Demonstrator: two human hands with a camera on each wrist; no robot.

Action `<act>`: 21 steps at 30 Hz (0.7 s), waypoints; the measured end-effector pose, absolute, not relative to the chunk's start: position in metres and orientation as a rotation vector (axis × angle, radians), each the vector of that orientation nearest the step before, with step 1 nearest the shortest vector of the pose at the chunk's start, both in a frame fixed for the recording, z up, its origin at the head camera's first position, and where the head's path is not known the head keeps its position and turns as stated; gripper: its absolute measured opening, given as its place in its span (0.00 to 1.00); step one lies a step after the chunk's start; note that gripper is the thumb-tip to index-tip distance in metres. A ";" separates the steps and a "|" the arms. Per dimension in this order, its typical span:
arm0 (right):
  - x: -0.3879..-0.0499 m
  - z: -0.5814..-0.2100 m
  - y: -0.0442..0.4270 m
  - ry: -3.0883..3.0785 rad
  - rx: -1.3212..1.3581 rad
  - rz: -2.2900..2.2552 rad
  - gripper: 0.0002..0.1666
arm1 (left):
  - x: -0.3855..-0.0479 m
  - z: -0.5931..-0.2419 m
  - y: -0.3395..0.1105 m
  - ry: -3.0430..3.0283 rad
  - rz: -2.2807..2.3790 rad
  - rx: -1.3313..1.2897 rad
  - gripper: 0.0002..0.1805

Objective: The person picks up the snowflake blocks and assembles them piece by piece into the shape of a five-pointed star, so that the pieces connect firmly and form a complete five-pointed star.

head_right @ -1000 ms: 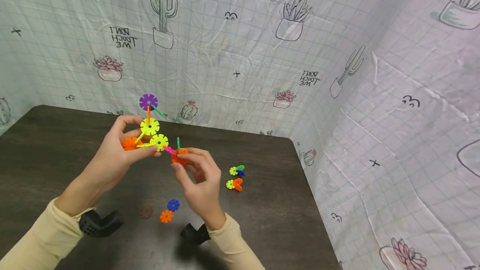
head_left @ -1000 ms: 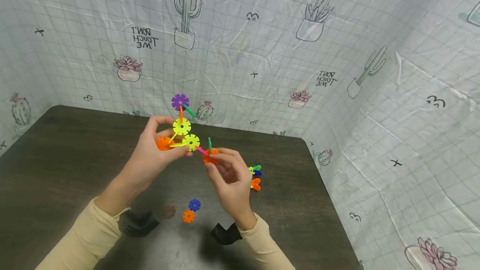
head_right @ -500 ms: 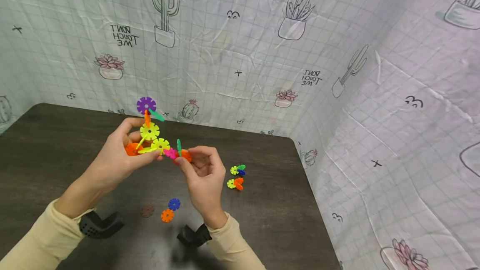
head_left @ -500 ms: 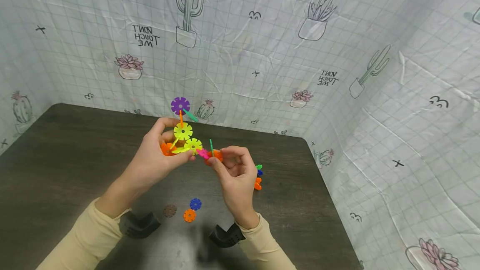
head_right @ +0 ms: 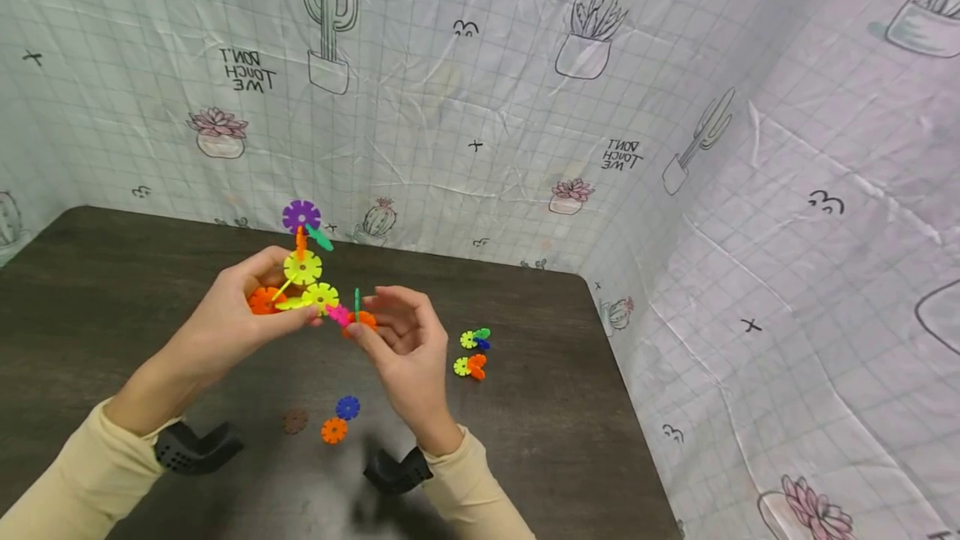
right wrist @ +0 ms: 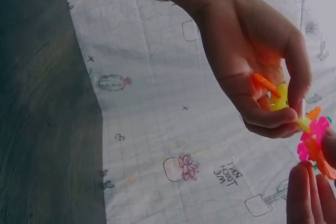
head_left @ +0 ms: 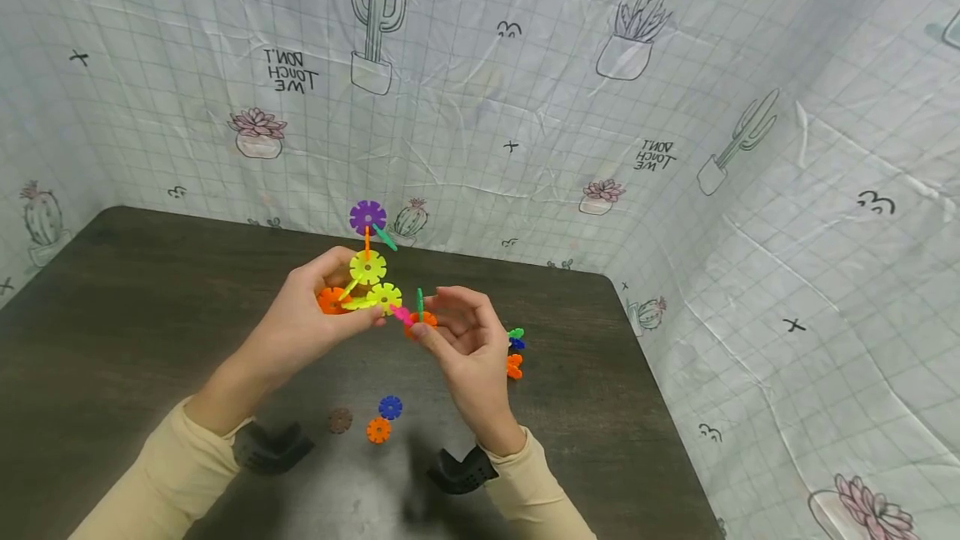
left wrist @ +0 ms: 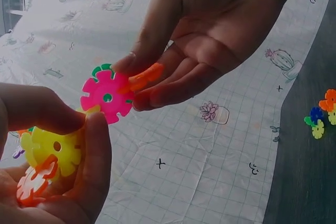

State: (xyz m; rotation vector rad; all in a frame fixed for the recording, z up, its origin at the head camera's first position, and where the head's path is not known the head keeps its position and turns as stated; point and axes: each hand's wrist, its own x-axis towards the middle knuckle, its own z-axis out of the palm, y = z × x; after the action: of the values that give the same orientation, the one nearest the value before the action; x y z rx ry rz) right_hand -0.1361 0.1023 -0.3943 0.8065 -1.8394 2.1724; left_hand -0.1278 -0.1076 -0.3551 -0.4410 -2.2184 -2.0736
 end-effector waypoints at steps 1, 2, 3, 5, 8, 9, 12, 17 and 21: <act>-0.136 -0.394 0.104 -1.854 0.814 2.178 0.29 | -0.128 -0.355 -0.108 -2.221 -2.080 -0.452 0.22; -0.137 -0.394 0.105 -1.871 0.823 2.176 0.30 | -0.129 -0.355 -0.108 -2.220 -2.090 -0.461 0.23; -0.137 -0.394 0.106 -1.884 0.845 2.169 0.31 | -0.130 -0.355 -0.108 -2.228 -2.085 -0.463 0.23; -0.139 -0.394 0.108 -1.911 0.896 2.147 0.32 | -0.131 -0.355 -0.108 -2.243 -2.077 -0.471 0.23; -0.140 -0.394 0.111 -1.950 0.956 2.098 0.31 | -0.133 -0.355 -0.108 -2.279 -2.026 -0.479 0.23; -0.140 -0.394 0.111 -1.963 0.971 2.083 0.30 | -0.133 -0.355 -0.108 -2.293 -1.997 -0.482 0.23; -0.141 -0.394 0.112 -1.990 0.983 2.062 0.27 | -0.135 -0.354 -0.110 -2.318 -1.922 -0.485 0.24; -0.141 -0.395 0.112 -1.970 1.005 2.064 0.26 | -0.136 -0.353 -0.112 -2.305 -1.870 -0.505 0.27; -0.141 -0.397 0.111 -1.907 1.040 2.059 0.26 | -0.135 -0.351 -0.114 -2.275 -1.882 -0.531 0.29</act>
State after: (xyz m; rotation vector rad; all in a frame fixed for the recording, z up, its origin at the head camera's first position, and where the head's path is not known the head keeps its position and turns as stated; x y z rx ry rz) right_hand -0.1410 0.1106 -0.3966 1.0402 -1.9073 2.0586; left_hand -0.1349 -0.1136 -0.3509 -0.5312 -2.2746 -1.8815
